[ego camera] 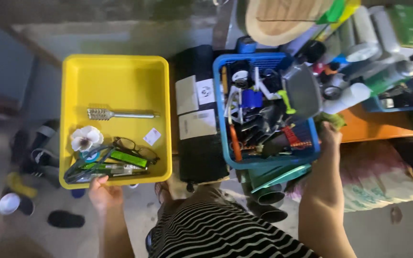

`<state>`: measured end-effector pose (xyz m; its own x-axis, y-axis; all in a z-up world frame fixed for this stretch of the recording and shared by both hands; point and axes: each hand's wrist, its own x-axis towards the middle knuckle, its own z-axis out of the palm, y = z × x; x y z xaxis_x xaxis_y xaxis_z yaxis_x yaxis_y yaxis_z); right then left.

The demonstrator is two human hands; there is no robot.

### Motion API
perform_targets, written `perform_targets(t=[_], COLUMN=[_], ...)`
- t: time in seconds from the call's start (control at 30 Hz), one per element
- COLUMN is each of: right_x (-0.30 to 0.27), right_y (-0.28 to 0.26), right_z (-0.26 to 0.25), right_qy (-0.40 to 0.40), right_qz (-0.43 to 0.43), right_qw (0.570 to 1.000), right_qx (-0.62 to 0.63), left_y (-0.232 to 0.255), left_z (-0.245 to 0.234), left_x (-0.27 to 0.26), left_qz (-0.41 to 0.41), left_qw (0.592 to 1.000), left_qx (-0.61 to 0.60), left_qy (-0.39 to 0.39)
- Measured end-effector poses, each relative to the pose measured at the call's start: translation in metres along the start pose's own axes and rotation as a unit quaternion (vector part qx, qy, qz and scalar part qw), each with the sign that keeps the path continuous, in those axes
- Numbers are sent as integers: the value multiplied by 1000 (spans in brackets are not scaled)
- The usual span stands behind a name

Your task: Organize household items, tools, and packages on a shelf and in containers.

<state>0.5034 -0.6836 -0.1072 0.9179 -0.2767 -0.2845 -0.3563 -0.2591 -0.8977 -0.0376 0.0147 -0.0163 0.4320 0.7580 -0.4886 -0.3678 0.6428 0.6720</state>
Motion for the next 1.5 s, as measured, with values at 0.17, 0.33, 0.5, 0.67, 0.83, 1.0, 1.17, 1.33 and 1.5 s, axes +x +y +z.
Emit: perform_targets(t=[0.17,0.33,0.5,0.67,0.83,1.0,1.17,1.33,1.5], right_x=[-88,-221,-325,-379,-438,-478,-504,-467,-385], right_y=[-63,-203,-265,-268,-235,-187,-187,-199,-211], right_z=[-22,-14,26,128,296,420,491,539,603], right_qy=[-22,1,29,-69,-190,-283,-294,-242,-208], right_qz=[-266,-360,-486,-470,-346,-466,-452,-404,-448], right_qw=[920,898,862,867,918,712,713,736,724], right_qx=[287,254,143,152,-26,-444,-449,-486,-482], left_y=[15,40,68,118,120,143,165,143,174], left_z=[-21,-12,-7,15,-86,-129,-119,-160,-79], left_x=[0,6,34,26,110,139,133,167,119], left_qz=[17,41,28,-7,27,21,9,19,37], left_qw=[999,998,997,996,997,999,998,999,996], left_qx=[-33,-50,-77,-81,-54,38,9,-13,-49], left_qy=[9,-27,-13,-26,-42,-3,61,-31,69])
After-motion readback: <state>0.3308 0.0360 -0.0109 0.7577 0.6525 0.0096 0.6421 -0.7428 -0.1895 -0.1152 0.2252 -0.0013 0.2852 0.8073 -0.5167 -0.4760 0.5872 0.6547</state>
